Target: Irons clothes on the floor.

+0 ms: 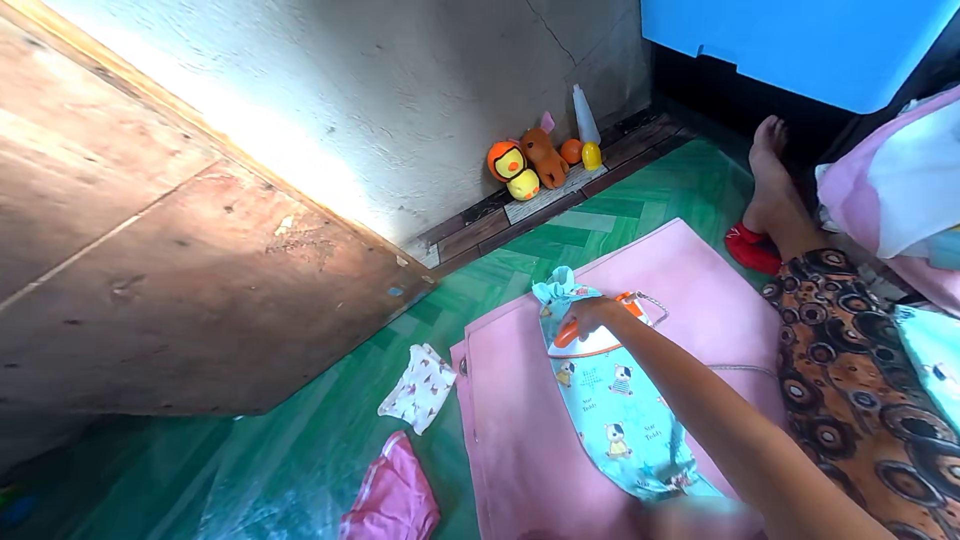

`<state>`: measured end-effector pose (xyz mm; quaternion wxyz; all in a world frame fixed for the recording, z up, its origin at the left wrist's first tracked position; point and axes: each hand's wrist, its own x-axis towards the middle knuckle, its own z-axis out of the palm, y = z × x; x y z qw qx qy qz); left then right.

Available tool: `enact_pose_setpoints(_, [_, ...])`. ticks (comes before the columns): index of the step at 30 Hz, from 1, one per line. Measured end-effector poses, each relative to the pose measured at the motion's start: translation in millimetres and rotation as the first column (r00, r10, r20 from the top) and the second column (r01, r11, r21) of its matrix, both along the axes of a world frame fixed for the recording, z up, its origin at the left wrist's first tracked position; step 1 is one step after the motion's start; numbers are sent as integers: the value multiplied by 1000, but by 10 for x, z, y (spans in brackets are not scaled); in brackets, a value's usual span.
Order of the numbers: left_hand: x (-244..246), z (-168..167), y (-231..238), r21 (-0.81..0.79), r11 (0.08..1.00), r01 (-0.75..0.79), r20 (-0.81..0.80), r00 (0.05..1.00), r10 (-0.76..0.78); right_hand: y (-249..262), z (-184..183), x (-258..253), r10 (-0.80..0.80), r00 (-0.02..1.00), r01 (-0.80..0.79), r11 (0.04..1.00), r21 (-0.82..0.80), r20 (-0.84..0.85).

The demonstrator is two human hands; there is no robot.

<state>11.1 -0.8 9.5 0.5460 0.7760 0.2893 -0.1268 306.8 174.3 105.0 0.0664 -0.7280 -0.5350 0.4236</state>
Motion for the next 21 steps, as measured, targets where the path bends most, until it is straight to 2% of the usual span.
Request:
enact_pose_setpoints(11, [-36, -73, -18, -38, 999, -22, 45, 999, 24, -483, -59, -337, 103, 993, -104, 994, -15, -60])
enact_pose_setpoints(17, [-58, -126, -1, -35, 999, 7, -7, 1000, -7, -739, -33, -494, 151, 985, -154, 988, -29, -84])
enact_pose_setpoints(21, [-69, -21, -15, -81, 997, -3, 9, 1000, 4, -905, -50, -586, 185, 979, -189, 981, -42, -90])
